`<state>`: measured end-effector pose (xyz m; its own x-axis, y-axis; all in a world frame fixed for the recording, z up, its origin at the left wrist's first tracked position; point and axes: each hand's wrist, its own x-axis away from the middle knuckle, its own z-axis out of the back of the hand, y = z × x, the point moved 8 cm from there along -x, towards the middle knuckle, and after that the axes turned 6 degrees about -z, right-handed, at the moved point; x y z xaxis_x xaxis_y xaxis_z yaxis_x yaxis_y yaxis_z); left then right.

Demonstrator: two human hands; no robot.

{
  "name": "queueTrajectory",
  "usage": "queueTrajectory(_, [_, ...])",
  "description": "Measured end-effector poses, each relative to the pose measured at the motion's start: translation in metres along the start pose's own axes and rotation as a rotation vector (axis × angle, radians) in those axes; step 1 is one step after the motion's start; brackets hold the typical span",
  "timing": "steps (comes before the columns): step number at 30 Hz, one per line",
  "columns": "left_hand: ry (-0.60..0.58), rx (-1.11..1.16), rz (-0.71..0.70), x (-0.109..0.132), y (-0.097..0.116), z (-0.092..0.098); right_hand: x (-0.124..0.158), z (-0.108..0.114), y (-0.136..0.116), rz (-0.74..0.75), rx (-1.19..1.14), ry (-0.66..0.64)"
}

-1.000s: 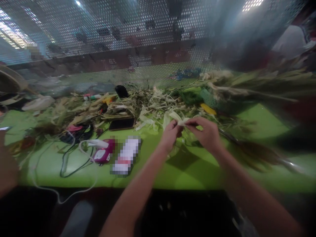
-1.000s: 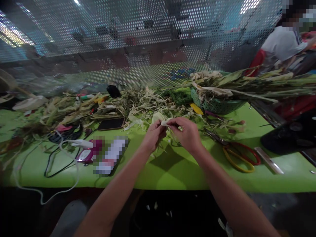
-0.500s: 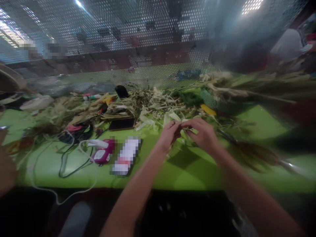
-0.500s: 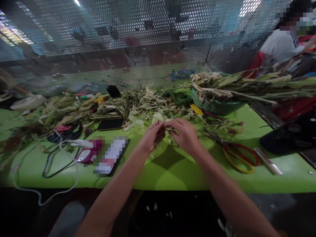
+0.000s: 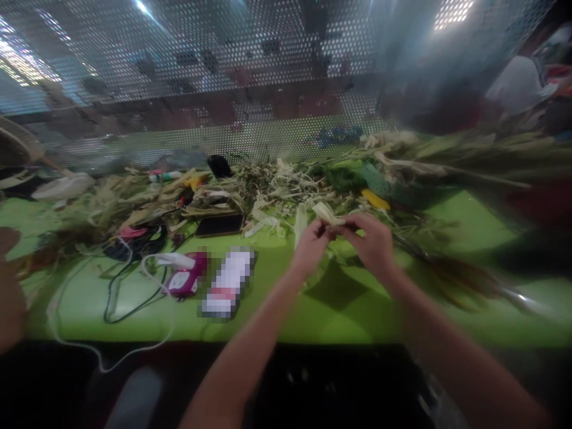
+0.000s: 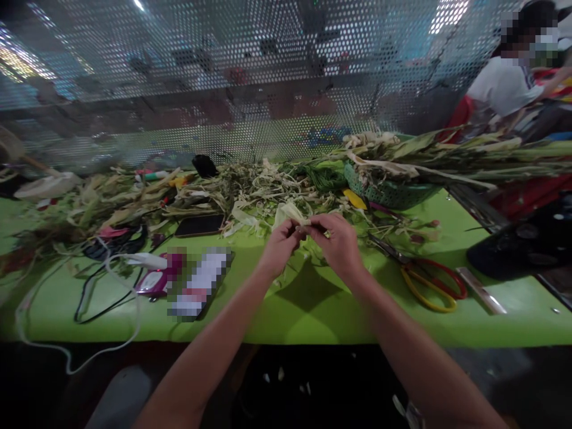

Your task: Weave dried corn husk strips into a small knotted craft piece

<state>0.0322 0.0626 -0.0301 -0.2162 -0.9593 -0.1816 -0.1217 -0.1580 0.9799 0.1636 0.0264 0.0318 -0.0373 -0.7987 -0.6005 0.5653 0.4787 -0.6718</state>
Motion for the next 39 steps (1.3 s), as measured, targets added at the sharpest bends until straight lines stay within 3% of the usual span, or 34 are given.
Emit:
queueTrajectory(8, [-0.086, -0.034, -0.088, 0.005, 0.01, -0.011, 0.001, -0.001, 0.013, -0.254, -0.176, 0.035])
queueTrajectory(17, [0.088, 0.077, 0.058, 0.003, 0.003, 0.006, 0.002, -0.01, 0.039, -0.487, -0.521, 0.015])
queueTrajectory(21, [0.092, 0.133, 0.096, 0.005, 0.001, 0.007, 0.005, -0.024, 0.048, -0.591, -0.53, -0.145])
queueTrajectory(25, [0.08, 0.115, 0.099, 0.004, -0.001, 0.006, 0.007, -0.029, 0.053, -0.646, -0.665, -0.128])
queueTrajectory(30, [0.078, 0.02, 0.091, 0.002, -0.004, 0.008, 0.004, -0.024, 0.052, -0.618, -0.735, -0.047])
queueTrajectory(36, [0.081, -0.113, -0.001, 0.0, 0.0, 0.009, -0.003, -0.01, 0.019, -0.277, -0.353, -0.069])
queueTrajectory(39, [0.062, -0.168, -0.037, -0.001, 0.003, 0.006, -0.002, -0.009, 0.012, -0.207, -0.288, -0.081])
